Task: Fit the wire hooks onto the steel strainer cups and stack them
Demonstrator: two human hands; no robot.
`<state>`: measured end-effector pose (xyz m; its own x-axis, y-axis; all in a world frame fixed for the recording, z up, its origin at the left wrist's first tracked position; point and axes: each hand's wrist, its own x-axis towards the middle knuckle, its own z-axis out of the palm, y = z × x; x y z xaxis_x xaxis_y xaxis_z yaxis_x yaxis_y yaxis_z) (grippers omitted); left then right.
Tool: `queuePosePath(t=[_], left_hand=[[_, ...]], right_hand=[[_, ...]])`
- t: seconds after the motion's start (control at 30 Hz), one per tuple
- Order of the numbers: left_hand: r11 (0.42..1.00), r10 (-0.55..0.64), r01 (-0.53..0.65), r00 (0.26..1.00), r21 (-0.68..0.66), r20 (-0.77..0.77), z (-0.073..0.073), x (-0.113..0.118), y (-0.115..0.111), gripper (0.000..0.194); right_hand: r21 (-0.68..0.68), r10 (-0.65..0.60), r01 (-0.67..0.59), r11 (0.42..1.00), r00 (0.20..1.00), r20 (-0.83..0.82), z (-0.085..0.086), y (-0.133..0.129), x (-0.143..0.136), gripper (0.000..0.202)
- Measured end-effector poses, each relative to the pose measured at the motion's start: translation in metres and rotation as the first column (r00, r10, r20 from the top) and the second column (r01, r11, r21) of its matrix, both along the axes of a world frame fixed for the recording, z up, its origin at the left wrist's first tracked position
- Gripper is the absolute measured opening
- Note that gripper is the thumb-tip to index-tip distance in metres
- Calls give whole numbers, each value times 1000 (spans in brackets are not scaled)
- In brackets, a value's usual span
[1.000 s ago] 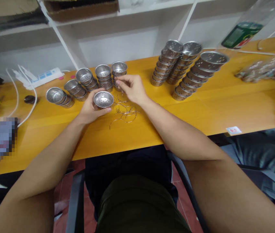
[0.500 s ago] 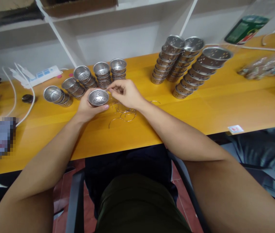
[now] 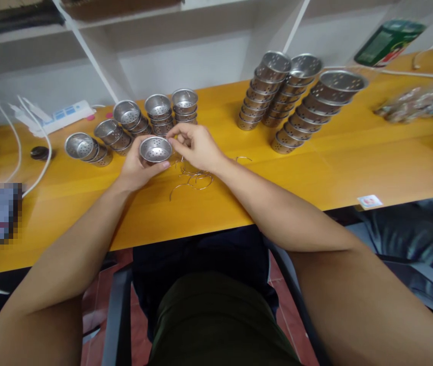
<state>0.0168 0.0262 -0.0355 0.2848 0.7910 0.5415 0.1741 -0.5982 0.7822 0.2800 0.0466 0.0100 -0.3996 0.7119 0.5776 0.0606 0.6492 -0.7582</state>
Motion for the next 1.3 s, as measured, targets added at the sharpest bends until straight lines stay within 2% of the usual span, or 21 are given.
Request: queuePosePath(t=[0.13,0.4,0.67,0.73,0.9,1.0,1.07,1.13,1.2,1.3], left_hand=[[1000,-8,8,999,0,-31,2,2,-4,107],[1000,-4,6,996,24,-93,1,2,-8,99],[999,14,-8,989,44,-148,13,6,-16,104],[999,30,-24,987,41,-157,17,10,-21,106],[999,47,-49,990,-16,-130,23,16,-26,100],[990,33,-36,999,-139,-20,22,13,-22,94],[974,20,-6,998,-227,58,21,9,-18,93],[960,2,26,995,-278,97,18,7,-16,92],[959,-14,43,994,-281,104,16,6,-15,91],[975,-27,42,997,-218,74,12,7,-15,96]], right_hand=[[40,-70,67,997,996,56,-2,2,0,15],[29,-83,81,996,994,75,-6,4,-4,7],[35,-96,96,995,995,-12,-7,-4,-14,13],[23,-70,71,997,996,-49,-6,-8,-18,16],[-43,1,-6,999,992,-127,0,-12,-19,9],[-106,170,-188,976,972,-160,6,-8,-11,26],[-140,304,-327,935,939,-161,10,-6,-5,42],[-162,385,-410,898,908,-165,12,-4,-2,55],[-173,396,-424,889,902,-172,13,-4,-2,62],[-176,350,-378,909,921,-173,13,-5,-4,68]])
